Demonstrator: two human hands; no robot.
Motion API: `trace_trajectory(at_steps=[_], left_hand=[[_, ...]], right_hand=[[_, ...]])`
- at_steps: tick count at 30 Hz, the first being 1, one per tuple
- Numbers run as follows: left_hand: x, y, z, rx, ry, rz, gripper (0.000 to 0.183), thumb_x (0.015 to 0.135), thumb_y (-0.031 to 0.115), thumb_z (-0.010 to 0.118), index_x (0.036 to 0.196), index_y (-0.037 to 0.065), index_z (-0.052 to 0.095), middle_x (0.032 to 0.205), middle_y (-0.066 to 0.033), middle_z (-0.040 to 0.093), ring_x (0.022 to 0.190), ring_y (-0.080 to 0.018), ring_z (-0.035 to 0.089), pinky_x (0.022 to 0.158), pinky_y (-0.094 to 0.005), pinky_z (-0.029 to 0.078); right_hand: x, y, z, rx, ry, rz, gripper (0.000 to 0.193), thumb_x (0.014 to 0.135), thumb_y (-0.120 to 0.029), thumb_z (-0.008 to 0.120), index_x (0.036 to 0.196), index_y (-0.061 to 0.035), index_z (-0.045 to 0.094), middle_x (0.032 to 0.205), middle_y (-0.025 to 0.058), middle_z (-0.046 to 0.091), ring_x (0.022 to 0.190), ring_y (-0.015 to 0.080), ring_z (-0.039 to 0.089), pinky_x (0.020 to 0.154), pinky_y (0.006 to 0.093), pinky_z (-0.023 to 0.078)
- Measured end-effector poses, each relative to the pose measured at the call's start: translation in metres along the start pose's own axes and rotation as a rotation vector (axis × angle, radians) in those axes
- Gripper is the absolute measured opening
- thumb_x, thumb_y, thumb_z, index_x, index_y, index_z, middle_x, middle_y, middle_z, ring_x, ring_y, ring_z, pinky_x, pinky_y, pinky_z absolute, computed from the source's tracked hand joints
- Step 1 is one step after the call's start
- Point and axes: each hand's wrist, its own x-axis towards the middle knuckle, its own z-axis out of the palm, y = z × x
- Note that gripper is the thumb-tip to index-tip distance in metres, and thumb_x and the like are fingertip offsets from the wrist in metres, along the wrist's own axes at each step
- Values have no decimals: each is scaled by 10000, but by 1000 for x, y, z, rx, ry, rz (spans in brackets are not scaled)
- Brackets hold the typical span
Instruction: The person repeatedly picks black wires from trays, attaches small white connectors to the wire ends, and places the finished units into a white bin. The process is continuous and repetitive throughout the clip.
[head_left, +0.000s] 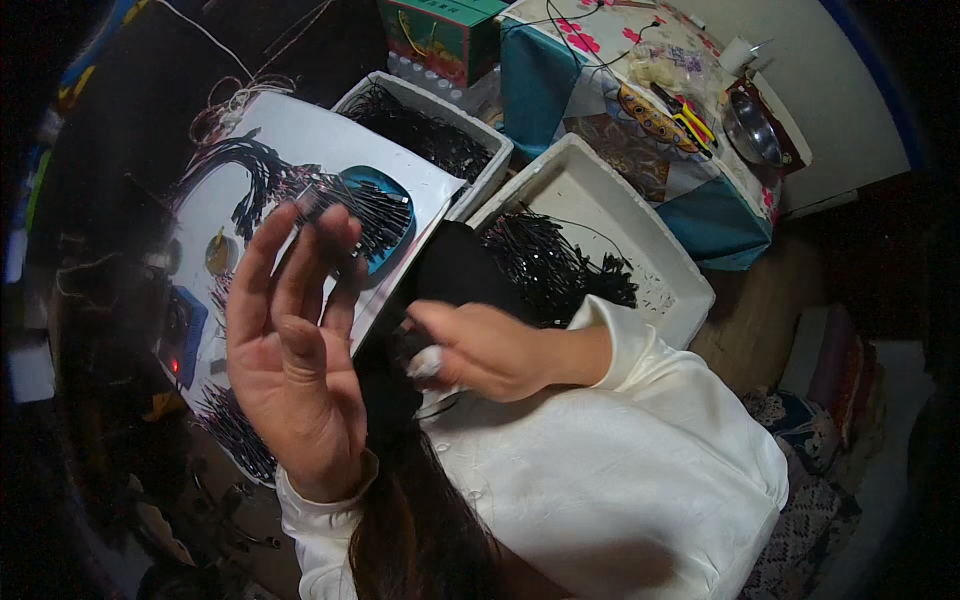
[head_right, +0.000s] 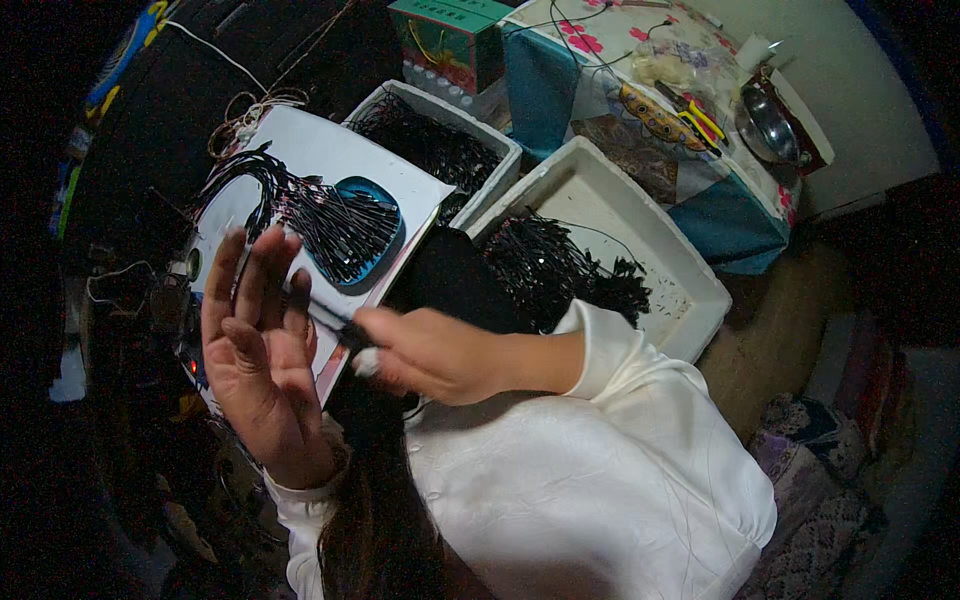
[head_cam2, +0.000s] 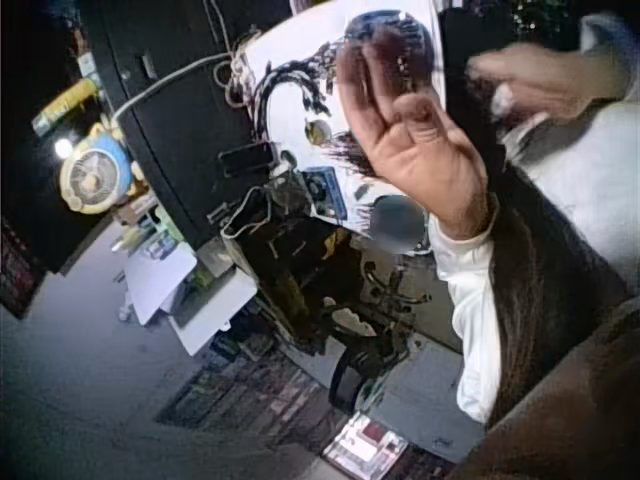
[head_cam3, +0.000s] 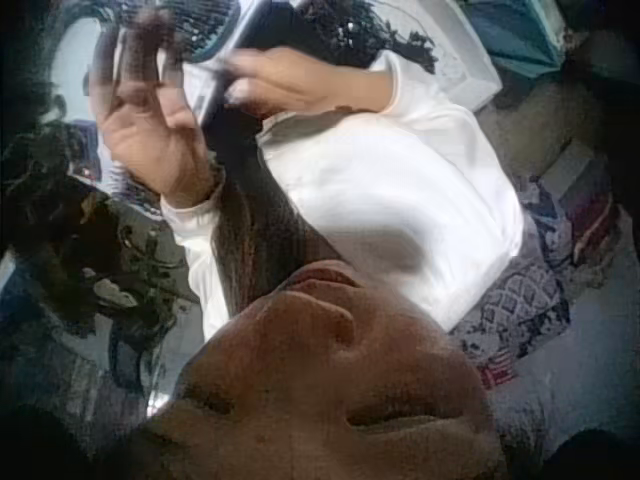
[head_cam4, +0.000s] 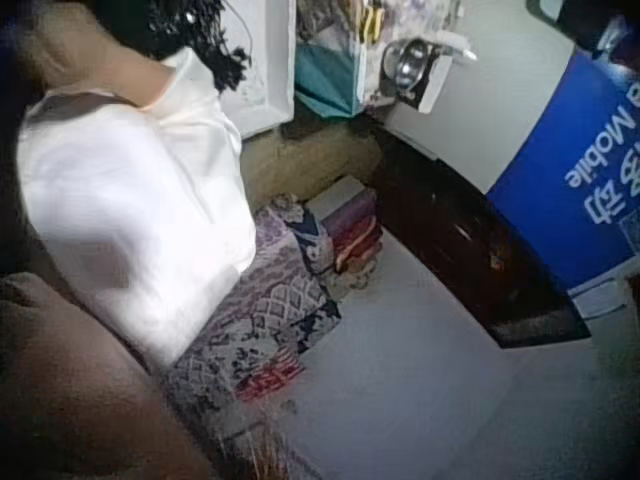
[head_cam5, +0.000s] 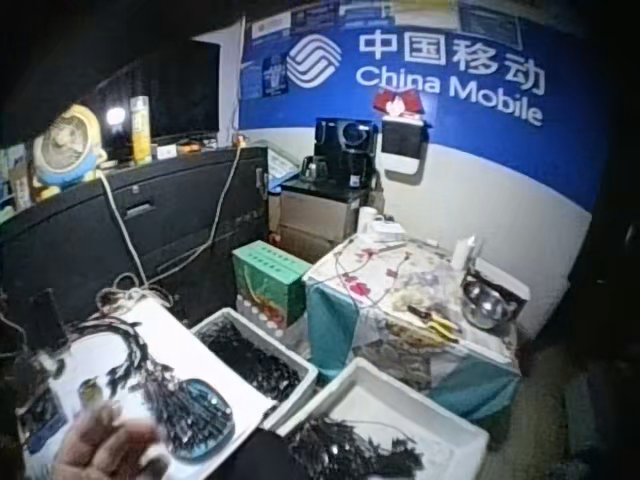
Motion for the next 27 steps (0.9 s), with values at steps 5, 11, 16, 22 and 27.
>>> trace_trajectory(at_steps=[5,11,16,22,27], left_hand=[[-15,-32,-35,212,-57,-190,411,905,36,570,1297,-34,467,1232,-145,561,1098,-195,553,888,-305,472],[-78,-61,-108,471,10,-644,255,909,46,585,1146,-49,585,1077,-111,640,984,-151,607,876,-265,481],[-110,-55,-141,483,253,-649,233,913,51,581,1119,-56,597,1020,-108,655,895,-130,608,813,-256,490],[-116,-33,-164,526,325,-511,216,920,48,582,1112,-49,602,984,-100,662,837,-105,593,747,-223,475],[-109,-15,-179,875,533,-304,144,899,41,607,1007,-42,653,812,-56,637,694,-74,557,613,-218,442]], right_hand=[[-74,-61,-96,66,521,208,336,997,-327,445,1092,-5,461,749,35,531,581,81,447,491,198,322],[-132,-6,-150,-549,376,666,216,994,-170,414,1049,22,496,675,96,557,556,184,514,507,315,392],[-159,172,-118,-899,199,975,284,972,-207,436,1076,50,498,880,306,606,829,487,568,717,503,457],[-120,211,-91,-1020,16,1273,337,922,-312,549,1023,8,515,961,277,633,936,449,595,808,514,463],[-4,132,-102,-975,255,651,159,902,-142,570,919,15,586,770,221,621,703,364,623,629,424,472]])
